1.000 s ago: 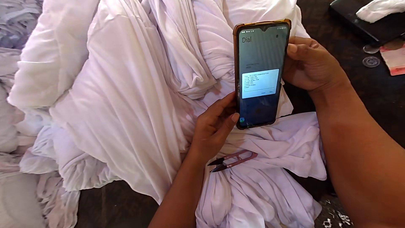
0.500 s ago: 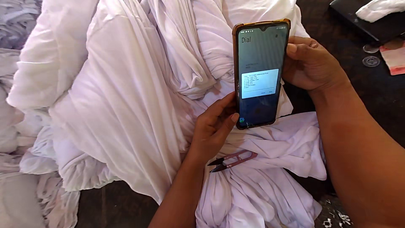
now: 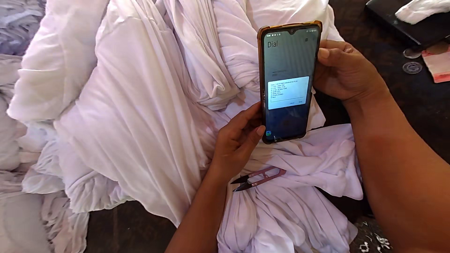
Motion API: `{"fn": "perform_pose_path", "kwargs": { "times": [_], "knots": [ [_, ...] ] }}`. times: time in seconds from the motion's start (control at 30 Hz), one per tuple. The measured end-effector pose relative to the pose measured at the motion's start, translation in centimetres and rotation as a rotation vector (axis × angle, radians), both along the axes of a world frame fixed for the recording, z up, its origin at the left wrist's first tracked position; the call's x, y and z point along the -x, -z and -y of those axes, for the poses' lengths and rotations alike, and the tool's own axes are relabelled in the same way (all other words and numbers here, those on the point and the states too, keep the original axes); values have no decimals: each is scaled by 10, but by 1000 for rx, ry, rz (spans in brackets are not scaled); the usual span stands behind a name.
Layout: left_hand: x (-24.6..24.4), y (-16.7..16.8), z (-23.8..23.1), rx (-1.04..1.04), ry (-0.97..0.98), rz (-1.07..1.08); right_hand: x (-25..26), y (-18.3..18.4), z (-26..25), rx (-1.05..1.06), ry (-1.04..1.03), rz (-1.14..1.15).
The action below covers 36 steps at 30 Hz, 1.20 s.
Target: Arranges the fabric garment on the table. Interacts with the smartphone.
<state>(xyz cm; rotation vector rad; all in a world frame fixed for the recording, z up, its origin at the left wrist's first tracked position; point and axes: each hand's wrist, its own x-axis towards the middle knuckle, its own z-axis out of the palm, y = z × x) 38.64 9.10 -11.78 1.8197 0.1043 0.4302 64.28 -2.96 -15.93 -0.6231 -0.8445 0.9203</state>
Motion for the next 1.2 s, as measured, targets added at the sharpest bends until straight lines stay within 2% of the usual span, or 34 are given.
{"fn": "perform_pose_path", "kwargs": {
  "times": [1.2],
  "knots": [
    [0, 1, 0, -8, -1, 2, 0, -1, 0, 0, 0, 6]
  ]
}}
